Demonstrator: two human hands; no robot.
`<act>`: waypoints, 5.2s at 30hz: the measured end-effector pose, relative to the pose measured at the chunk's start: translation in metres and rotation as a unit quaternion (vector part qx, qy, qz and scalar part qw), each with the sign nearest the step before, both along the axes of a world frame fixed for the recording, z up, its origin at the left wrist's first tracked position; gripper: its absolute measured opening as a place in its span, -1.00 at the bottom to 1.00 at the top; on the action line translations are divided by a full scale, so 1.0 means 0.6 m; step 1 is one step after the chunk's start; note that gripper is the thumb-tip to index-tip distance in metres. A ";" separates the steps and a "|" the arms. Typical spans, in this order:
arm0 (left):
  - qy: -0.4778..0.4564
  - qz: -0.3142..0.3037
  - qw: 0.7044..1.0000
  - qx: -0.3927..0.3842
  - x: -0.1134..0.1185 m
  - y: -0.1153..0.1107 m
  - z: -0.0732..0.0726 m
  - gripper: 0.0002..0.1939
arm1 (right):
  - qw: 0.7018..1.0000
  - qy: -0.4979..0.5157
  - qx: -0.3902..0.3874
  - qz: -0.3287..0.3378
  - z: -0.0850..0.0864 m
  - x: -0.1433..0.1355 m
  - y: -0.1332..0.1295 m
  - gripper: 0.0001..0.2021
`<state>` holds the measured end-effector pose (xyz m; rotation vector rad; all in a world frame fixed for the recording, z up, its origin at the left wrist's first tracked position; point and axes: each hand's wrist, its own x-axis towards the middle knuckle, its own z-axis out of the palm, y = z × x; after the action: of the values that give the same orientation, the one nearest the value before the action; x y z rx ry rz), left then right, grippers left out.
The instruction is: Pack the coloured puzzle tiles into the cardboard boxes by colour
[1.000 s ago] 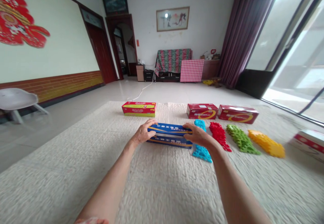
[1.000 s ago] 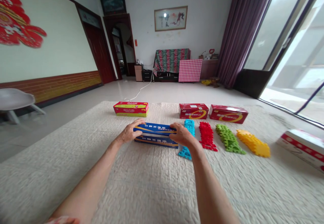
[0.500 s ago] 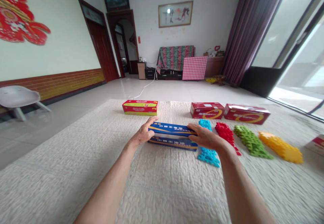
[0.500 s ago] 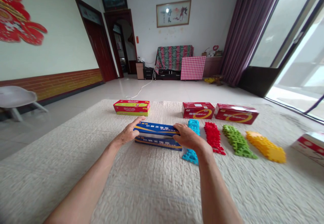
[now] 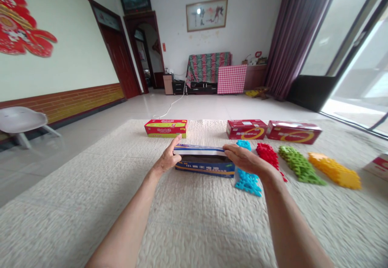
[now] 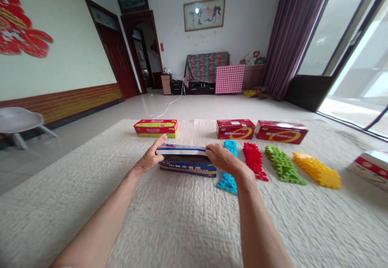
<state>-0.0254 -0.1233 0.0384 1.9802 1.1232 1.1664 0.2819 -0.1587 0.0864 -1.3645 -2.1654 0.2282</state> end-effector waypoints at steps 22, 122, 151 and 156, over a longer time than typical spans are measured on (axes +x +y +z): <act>-0.138 0.049 0.988 -0.043 0.015 -0.004 -0.003 0.07 | 0.920 0.277 0.095 -0.261 -0.014 -0.031 0.023 -0.44; 0.042 0.199 0.966 0.159 -0.020 0.019 -0.034 -0.71 | 0.950 0.194 -0.073 -0.236 -0.061 -0.029 0.013 -0.67; 0.253 -0.111 0.931 0.237 0.303 -0.135 -0.024 -0.76 | 0.937 0.228 0.216 -0.153 -0.140 0.107 -0.054 -0.82; 0.293 -0.098 0.926 0.216 0.327 -0.133 -0.044 -0.75 | 0.940 0.226 0.208 -0.147 -0.141 0.107 -0.053 -0.83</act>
<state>0.1706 -0.2031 0.0121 2.8374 0.9490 0.7740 0.3460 -0.1902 0.0017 -1.2212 -1.5020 -0.0342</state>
